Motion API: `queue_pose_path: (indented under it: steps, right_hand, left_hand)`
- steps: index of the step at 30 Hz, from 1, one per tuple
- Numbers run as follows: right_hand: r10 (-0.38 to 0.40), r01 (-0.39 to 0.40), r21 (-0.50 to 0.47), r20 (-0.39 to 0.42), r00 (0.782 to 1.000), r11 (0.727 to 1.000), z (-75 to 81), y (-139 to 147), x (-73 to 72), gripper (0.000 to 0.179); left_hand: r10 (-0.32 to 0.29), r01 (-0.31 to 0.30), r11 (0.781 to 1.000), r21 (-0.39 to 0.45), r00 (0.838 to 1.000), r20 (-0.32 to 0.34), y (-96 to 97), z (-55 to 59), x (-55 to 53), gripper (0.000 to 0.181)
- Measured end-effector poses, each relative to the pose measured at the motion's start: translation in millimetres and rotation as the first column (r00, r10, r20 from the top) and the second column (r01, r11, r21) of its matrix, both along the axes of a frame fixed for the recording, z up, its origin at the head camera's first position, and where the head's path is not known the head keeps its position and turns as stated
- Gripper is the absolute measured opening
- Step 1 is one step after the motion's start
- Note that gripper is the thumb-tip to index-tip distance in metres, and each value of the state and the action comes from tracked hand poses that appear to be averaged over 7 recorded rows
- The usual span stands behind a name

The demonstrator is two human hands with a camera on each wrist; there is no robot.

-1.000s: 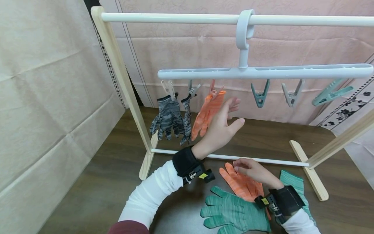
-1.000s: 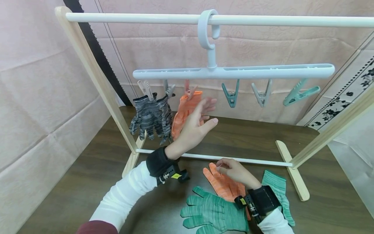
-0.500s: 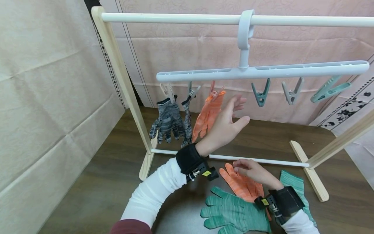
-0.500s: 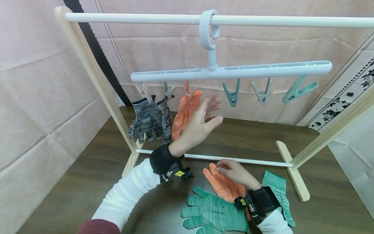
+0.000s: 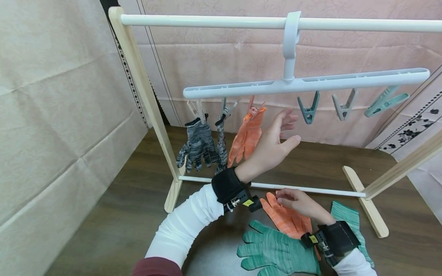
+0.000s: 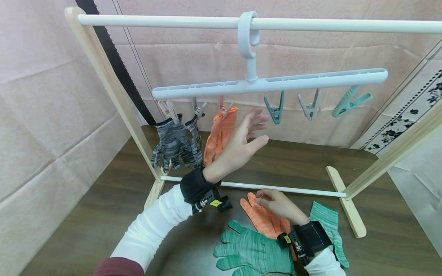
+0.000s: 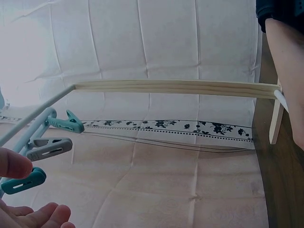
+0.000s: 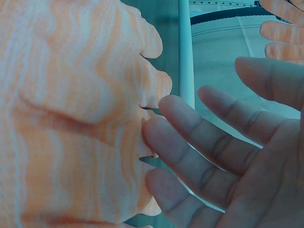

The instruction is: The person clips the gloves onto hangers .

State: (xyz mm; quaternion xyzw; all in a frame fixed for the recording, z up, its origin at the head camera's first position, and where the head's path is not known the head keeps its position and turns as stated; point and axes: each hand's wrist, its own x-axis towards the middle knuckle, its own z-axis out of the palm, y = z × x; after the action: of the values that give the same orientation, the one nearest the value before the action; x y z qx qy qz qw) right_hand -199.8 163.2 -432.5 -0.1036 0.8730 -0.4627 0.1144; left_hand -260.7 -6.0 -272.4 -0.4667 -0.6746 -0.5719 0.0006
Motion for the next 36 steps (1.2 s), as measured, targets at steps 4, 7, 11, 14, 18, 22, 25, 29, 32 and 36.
queue_pose_path:
  steps: [4, 7, 11, 14, 18, 22, 25, 29, 32, 36]
  right_hand:
    - [-0.002, 0.002, 0.006, -0.004, 1.0, 1.0, -1.9, 0.6, -1.6, 0.036]
    - [0.0, 0.0, -0.002, 0.0, 1.0, 1.0, -3.2, 1.0, -2.6, 0.037]
    - [0.0, 0.0, -0.011, 0.007, 1.0, 1.0, -3.5, 1.1, -3.9, 0.037]
    - [-0.002, 0.002, -0.014, 0.008, 1.0, 1.0, -2.4, 0.7, -4.7, 0.036]
    - [-0.005, 0.005, -0.015, 0.006, 1.0, 1.0, -1.3, 0.2, -5.8, 0.035]
    - [-0.004, 0.004, -0.009, 0.001, 1.0, 1.0, -1.5, -0.2, -7.5, 0.032]
    - [0.005, -0.005, -0.003, -0.007, 1.0, 1.0, -2.2, 0.0, -9.3, 0.031]
    - [0.02, -0.02, -0.012, -0.016, 1.0, 1.0, -3.2, 0.8, -11.4, 0.03]
    - [0.031, -0.031, -0.019, -0.02, 0.999, 0.999, -4.2, 1.3, -13.2, 0.03]
    - [0.036, -0.036, -0.022, -0.018, 0.999, 0.999, -6.1, 2.0, -15.9, 0.03]
  left_hand:
    - [-0.009, 0.009, 1.0, -0.009, 1.0, -0.004, 1.5, 2.7, -0.6, 0.058]
    - [-0.014, 0.014, 1.0, -0.01, 1.0, -0.011, 2.9, 6.4, -0.5, 0.059]
    - [-0.027, 0.027, 1.0, -0.006, 1.0, -0.001, 4.8, 9.6, -1.2, 0.061]
    - [-0.036, 0.036, 0.999, 0.001, 0.999, 0.009, 6.3, 11.0, -2.4, 0.061]
    - [-0.04, 0.04, 0.999, 0.0, 0.999, 0.008, 7.8, 12.4, -4.2, 0.061]
    - [-0.046, 0.046, 0.999, 0.004, 0.999, 0.013, 8.4, 13.8, -4.9, 0.06]
    - [-0.048, 0.047, 0.999, 0.015, 0.999, 0.021, 8.6, 14.9, -4.2, 0.06]
    - [-0.042, 0.041, 0.999, 0.024, 0.999, 0.025, 9.6, 16.3, -3.4, 0.06]
    - [-0.033, 0.033, 0.999, 0.025, 0.999, 0.028, 11.2, 16.7, -3.3, 0.06]
    - [-0.024, 0.023, 0.999, 0.03, 0.999, 0.042, 13.4, 16.9, -3.7, 0.057]
